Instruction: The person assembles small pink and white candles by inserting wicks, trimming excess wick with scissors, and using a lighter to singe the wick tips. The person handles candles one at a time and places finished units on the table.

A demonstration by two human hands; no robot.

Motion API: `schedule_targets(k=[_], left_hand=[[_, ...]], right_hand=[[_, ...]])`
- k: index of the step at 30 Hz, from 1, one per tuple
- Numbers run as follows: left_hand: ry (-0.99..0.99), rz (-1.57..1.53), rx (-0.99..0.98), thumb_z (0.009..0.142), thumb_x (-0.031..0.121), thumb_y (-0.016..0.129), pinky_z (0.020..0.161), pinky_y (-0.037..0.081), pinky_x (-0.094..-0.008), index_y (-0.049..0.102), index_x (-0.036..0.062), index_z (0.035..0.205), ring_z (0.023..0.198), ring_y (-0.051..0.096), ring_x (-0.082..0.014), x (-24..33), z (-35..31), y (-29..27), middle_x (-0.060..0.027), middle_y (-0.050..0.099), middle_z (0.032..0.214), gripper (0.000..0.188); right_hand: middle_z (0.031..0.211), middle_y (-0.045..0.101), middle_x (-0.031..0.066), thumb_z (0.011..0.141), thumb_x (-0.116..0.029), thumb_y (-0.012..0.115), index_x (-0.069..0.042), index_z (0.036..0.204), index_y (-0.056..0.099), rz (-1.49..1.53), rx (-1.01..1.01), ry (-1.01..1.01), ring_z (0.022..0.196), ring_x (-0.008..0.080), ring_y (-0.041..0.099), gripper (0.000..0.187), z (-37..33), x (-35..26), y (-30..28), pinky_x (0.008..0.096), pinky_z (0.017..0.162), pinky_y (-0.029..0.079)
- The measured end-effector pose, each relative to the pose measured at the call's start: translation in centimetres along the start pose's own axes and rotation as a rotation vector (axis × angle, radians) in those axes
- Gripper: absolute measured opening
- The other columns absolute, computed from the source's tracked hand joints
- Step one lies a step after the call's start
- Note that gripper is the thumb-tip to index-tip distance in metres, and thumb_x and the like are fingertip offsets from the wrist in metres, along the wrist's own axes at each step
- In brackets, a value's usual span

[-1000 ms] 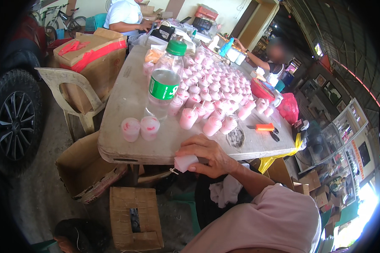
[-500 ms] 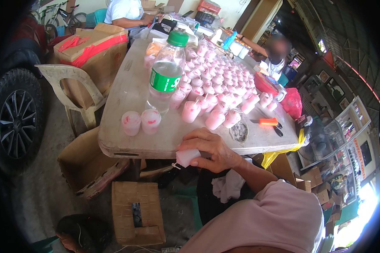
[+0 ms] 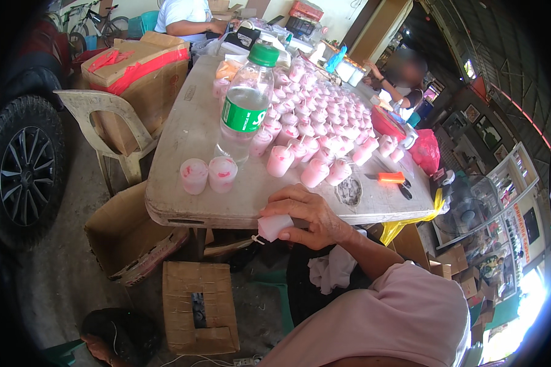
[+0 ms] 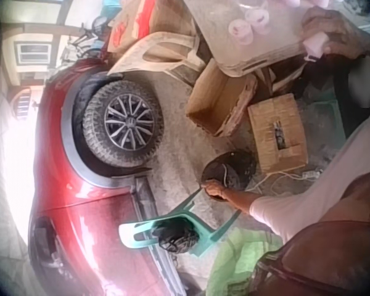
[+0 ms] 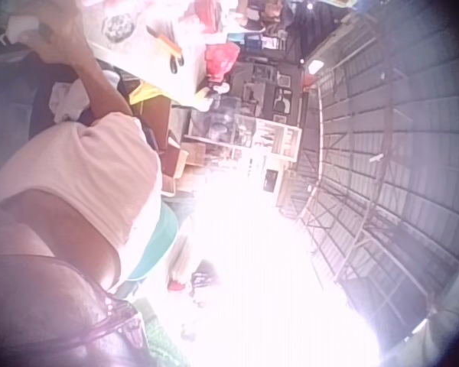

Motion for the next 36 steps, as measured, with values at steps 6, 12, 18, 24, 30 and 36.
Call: schedule_targets(k=[6,12,18,24,30,36], left_hand=[[0.092,0.128,0.059,0.102,0.023,0.040,0.045,0.054,-0.0395,0.048,0.0094,0.122,0.060,0.068,-0.0311,0.2,-0.2,0.4,-0.0124,0.067,0.069,0.026],[0.086,-0.080,0.113,0.101,0.025,0.042,0.047,0.054,-0.0397,0.049,0.0103,0.118,0.059,0.067,-0.0321,0.8,-0.4,-1.6,-0.0123,0.067,0.071,0.023],[0.020,-0.107,0.121,0.098,0.032,0.051,0.048,0.054,-0.0393,0.046,0.0098,0.119,0.062,0.068,-0.0303,0.8,-0.4,-2.4,-0.0111,0.066,0.069,0.030],[0.036,-0.039,0.121,0.098,0.031,0.050,0.048,0.054,-0.0380,0.048,0.0090,0.116,0.060,0.067,-0.0302,0.2,-0.7,-0.6,-0.0104,0.065,0.067,0.028],[0.072,0.121,0.142,0.099,0.030,0.050,0.044,0.052,-0.0355,0.051,0.0107,0.122,0.054,0.065,-0.0262,-0.4,-0.6,1.3,-0.0063,0.061,0.063,0.030],[0.212,0.286,0.495,0.097,0.030,0.053,0.039,0.047,-0.0256,0.061,0.0177,0.116,0.042,0.053,-0.0115,1.1,-1.9,-1.1,0.0063,0.048,0.056,0.024]], right_hand=[[0.113,0.060,0.0104,0.072,-0.017,0.077,-0.012,0.116,0.064,-0.008,-0.006,0.002,0.104,0.0299,0.058,0.046,0.0,0.0,0.0,0.0411,0.091,0.043],[0.113,0.060,0.0104,0.073,-0.017,0.077,-0.012,0.116,0.064,0.000,-0.007,0.003,0.105,0.0298,0.058,0.046,0.0,0.0,0.0,0.0411,0.091,0.043],[0.114,0.059,0.0105,0.074,-0.018,0.076,-0.011,0.117,0.063,-0.010,-0.011,-0.002,0.105,0.0299,0.057,0.046,0.0,0.0,-0.1,0.0410,0.091,0.043],[0.114,0.059,0.0101,0.073,-0.017,0.077,-0.012,0.117,0.063,0.004,-0.013,-0.002,0.104,0.0300,0.057,0.046,0.0,0.1,0.0,0.0409,0.090,0.043],[0.113,0.059,0.0098,0.072,-0.016,0.077,-0.012,0.117,0.063,-0.003,-0.011,-0.001,0.104,0.0297,0.058,0.047,0.0,0.0,0.0,0.0410,0.089,0.043],[0.113,0.060,0.0099,0.072,-0.016,0.077,-0.012,0.117,0.064,-0.004,-0.007,-0.006,0.103,0.0294,0.058,0.047,0.1,-0.1,0.0,0.0408,0.089,0.043]])
Point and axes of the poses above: each hand's wrist, its own z-axis towards the middle knuckle, its own y-axis out of the palm, x = y × z, the point moved 7 cm from there along z, towards the middle knuckle
